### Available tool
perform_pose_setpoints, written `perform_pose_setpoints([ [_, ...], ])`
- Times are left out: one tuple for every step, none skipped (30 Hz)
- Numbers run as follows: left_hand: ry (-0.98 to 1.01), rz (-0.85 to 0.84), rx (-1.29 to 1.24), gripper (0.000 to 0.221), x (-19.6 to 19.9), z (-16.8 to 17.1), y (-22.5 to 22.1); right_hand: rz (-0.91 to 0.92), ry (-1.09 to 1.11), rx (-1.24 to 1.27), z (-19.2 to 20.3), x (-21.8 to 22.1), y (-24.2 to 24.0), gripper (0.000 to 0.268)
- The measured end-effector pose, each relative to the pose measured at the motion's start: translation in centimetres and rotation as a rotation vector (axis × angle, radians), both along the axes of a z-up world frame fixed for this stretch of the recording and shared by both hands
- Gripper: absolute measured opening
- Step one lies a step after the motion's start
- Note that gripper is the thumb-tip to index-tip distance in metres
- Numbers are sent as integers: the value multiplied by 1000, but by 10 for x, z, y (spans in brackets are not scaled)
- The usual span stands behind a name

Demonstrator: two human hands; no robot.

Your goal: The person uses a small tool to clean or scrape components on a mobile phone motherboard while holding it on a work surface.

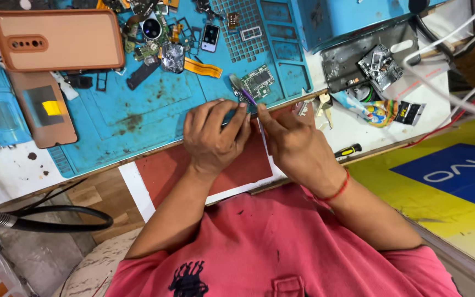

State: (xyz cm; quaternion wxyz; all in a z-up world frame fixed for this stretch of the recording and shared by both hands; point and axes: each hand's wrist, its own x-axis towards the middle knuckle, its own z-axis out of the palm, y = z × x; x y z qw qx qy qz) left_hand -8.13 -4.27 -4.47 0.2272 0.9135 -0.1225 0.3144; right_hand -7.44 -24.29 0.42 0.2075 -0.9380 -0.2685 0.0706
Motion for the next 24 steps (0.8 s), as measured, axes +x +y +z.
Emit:
perform_pose_setpoints([
  [1,6,-11,12,-2,1,-1,5,55,-26,2,-4,-3,56],
  [12,-2,-27,13,-6,1,-2,-20,65,-16,7,-13,-10,55],
  [6,-2,-41,13,-4,2,-1,-37,58,-2,13,-18,-18,53],
  [-1,-2,-54,13,-1,3,-1,-54,50,12,13,-18,-22,51],
  [13,10,-54,12,0,3,-1,-83,6,33,6,-11,-24,52],
  [28,23,-55,11,0,5,-2,-113,-38,54,-3,0,-26,52],
  [42,17,-57,9,1,7,-4,-160,-83,74,-9,4,-28,53],
  [101,6,-77,13,-3,11,-5,-145,-47,52,-12,-3,-28,57],
  [141,-1,-94,16,-3,18,-3,-124,-28,34,-15,-5,-24,61],
  [181,-8,-110,20,0,23,-2,-102,-10,16,-15,-6,-22,65],
  [215,-19,-123,24,3,27,-1,-103,27,36,-12,-12,-21,63],
  [248,-30,-136,28,5,30,1,-103,64,57,-8,-17,-21,61],
  [283,-35,-149,32,6,32,2,-97,103,77,-6,-19,-20,60],
  [280,-44,-146,36,10,32,4,-103,75,94,-6,-10,-20,59],
  [290,-57,-146,41,14,31,4,-114,59,108,-7,1,-23,58],
  [300,-71,-146,45,17,30,4,-126,43,122,-8,5,-24,57],
  [330,-92,-162,45,17,29,4,-84,68,134,-7,0,-25,60],
  [359,-113,-179,46,18,30,6,-42,93,146,-5,-6,-25,62],
  [368,-127,-191,47,25,31,10,10,99,162,-4,-5,-23,65],
  [354,-156,-197,47,31,32,14,-21,96,140,-1,-9,-22,61],
  [348,-175,-207,48,34,33,17,-44,104,113,4,-17,-21,56],
  [342,-194,-218,48,36,32,19,-67,110,86,6,-21,-20,52],
  [330,-209,-205,49,40,30,21,-60,34,118,3,-12,-20,51],
  [318,-223,-192,50,47,28,22,-53,-42,150,-3,8,-20,50],
])
